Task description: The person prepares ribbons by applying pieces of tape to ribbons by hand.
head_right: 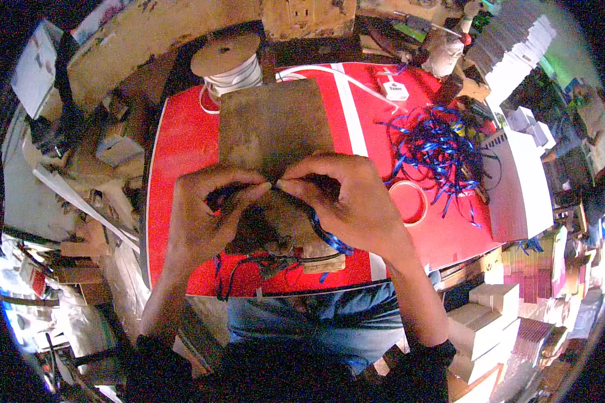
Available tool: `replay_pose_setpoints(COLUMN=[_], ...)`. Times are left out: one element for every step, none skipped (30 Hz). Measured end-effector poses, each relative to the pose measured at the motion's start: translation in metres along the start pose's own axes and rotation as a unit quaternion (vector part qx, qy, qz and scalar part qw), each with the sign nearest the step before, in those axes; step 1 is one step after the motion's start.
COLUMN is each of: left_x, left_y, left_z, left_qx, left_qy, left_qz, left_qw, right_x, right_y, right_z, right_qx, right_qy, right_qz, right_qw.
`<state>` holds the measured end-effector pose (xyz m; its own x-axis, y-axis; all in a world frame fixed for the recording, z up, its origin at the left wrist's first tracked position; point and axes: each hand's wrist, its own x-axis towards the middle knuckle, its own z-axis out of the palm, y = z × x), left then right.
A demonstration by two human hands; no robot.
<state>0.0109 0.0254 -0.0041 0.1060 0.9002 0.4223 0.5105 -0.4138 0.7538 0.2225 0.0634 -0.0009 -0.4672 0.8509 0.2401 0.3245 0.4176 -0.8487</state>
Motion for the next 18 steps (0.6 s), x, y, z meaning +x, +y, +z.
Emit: replay_pose_setpoints(left_x=[0.001,0.0,0.0,-0.001,-0.002,-0.001,-0.004,-0.011,-0.02,-0.028,-0.037,-0.046,-0.056,-0.066,-0.076,-0.086,-0.093,-0.099], left_y=[0.001,0.002,0.003,0.004,0.004,0.003,0.011,0.021,0.026,0.031,0.036,0.044,0.051,0.058,0.062,0.069,0.078,0.084], left_z=[-0.001,-0.002,-0.003,-0.005,-0.007,-0.008,-0.014,-0.023,-0.028,-0.034,-0.039,-0.042,-0.044,-0.045,-0.044,-0.044,-0.042,-0.04], left_qx=[0.0,0.022,0.044,0.04,0.058,0.071,0.089,0.109,0.102,0.102,0.103,0.102,0.096,0.093,0.055,0.072,0.013,-0.049], left_qy=[-0.001,-0.001,-0.002,-0.006,0.02,0.047,0.036,0.023,0.015,0.028,0.043,0.04,0.042,0.046,0.054,0.063,0.047,0.034], left_qz=[0.003,-0.014,-0.031,-0.025,-0.012,0.004,-0.044,-0.096,-0.093,-0.077,-0.061,-0.061,-0.059,-0.061,-0.054,-0.073,-0.115,-0.154], left_qw=[1.0,1.0,0.999,0.999,0.998,0.996,0.994,0.989,0.99,0.991,0.992,0.992,0.993,0.993,0.996,0.993,0.992,0.986], right_x=[0.001,0.002,0.003,0.002,0.0,-0.002,-0.005,-0.006,-0.002,0.001,0.007,0.016,0.018,0.01,0.002,-0.004,-0.017,-0.039], right_y=[0.001,0.003,0.004,0.003,0.002,0.002,-0.004,-0.007,-0.018,-0.014,-0.014,0.003,0.019,0.015,0.008,0.0,-0.018,-0.034], right_z=[0.0,-0.001,-0.002,-0.004,-0.009,-0.018,-0.036,-0.055,-0.078,-0.102,-0.118,-0.139,-0.151,-0.148,-0.138,-0.12,-0.101,-0.081], right_qx=[-0.001,-0.017,-0.033,-0.037,-0.048,-0.063,-0.117,-0.132,-0.196,-0.232,-0.282,-0.344,-0.404,-0.4,-0.381,-0.346,-0.284,-0.223], right_qy=[0.003,0.0,-0.003,0.004,0.004,0.005,0.005,0.027,0.033,0.049,0.084,0.132,0.176,0.172,0.272,0.363,0.357,0.348], right_qz=[-0.001,-0.005,-0.008,-0.005,-0.024,-0.042,-0.065,-0.049,0.033,0.036,0.08,0.063,0.046,0.047,-0.014,-0.073,-0.05,-0.024], right_qw=[1.0,1.0,0.999,0.999,0.999,0.997,0.991,0.99,0.979,0.971,0.952,0.927,0.897,0.899,0.883,0.862,0.888,0.91])
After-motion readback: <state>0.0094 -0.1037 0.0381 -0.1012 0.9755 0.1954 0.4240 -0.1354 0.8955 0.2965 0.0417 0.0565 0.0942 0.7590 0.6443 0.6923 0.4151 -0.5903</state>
